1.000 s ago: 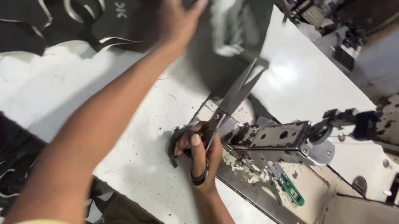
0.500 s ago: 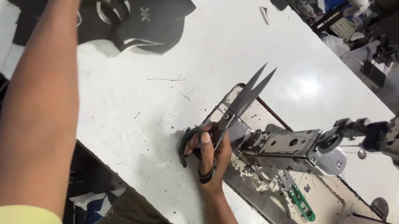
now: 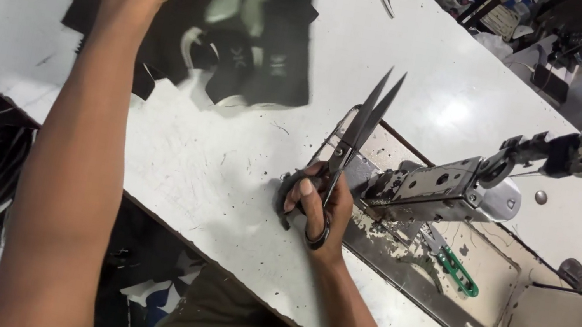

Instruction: Cutting out shoe upper components from large pieces of fabric using scissors.

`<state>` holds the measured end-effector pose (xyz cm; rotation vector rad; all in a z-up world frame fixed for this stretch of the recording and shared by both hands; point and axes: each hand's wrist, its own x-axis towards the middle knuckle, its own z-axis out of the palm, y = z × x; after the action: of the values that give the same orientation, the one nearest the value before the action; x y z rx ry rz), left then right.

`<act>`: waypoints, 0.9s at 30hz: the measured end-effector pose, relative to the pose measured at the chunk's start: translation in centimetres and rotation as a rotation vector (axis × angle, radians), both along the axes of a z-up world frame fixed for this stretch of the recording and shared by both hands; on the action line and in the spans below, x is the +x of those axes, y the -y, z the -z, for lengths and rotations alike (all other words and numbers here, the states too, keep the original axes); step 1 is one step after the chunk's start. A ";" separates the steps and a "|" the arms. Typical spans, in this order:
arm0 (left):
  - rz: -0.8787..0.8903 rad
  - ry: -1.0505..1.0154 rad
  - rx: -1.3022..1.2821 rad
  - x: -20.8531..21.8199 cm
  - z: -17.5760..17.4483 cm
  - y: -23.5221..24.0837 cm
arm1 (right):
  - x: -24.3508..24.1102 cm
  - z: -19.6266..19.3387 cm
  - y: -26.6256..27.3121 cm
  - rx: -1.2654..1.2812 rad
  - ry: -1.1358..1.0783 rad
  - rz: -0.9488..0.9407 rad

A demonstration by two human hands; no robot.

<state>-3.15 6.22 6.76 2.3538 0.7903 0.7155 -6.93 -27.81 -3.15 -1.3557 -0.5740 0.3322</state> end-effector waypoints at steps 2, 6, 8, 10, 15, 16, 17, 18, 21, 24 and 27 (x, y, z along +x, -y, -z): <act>0.098 0.170 -0.319 -0.5 -1.1 1.6 | 0.2 0.6 0.1 0.009 0.018 -0.036; 0.427 0.696 -0.795 1.6 1.7 4.3 | 0.4 0.0 0.5 0.053 0.002 -0.157; 0.393 0.695 -1.010 3.8 5.3 5.8 | 0.6 0.1 0.7 0.058 -0.033 -0.164; 0.353 0.690 -1.224 5.4 8.1 6.9 | 0.9 0.0 0.8 0.061 -0.062 -0.177; 0.707 0.656 -1.608 6.0 10.9 7.2 | 1.4 0.2 0.5 0.040 -0.131 -0.196; 0.715 0.657 -1.614 6.1 10.7 7.3 | 1.5 0.2 0.6 0.035 -0.126 -0.189; 0.718 0.615 -1.576 6.1 10.4 7.4 | 1.5 0.3 0.6 0.033 -0.132 -0.197; 0.718 0.575 -1.534 6.0 10.0 7.3 | 1.5 0.3 0.6 0.033 -0.138 -0.210; 0.738 0.737 -1.584 6.0 9.5 6.7 | 1.6 -0.9 0.2 0.001 -0.150 -0.239; 0.776 0.789 -1.660 6.0 10.5 6.0 | 3.1 -1.4 0.3 -0.132 -0.187 -0.272; 0.723 0.767 -1.664 6.2 10.4 6.3 | 4.2 -3.5 0.2 -0.236 -0.225 -0.290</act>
<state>3.00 -0.09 -3.59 0.5987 -0.0143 0.2857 -2.71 -27.96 0.34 -1.4368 -0.5549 0.7988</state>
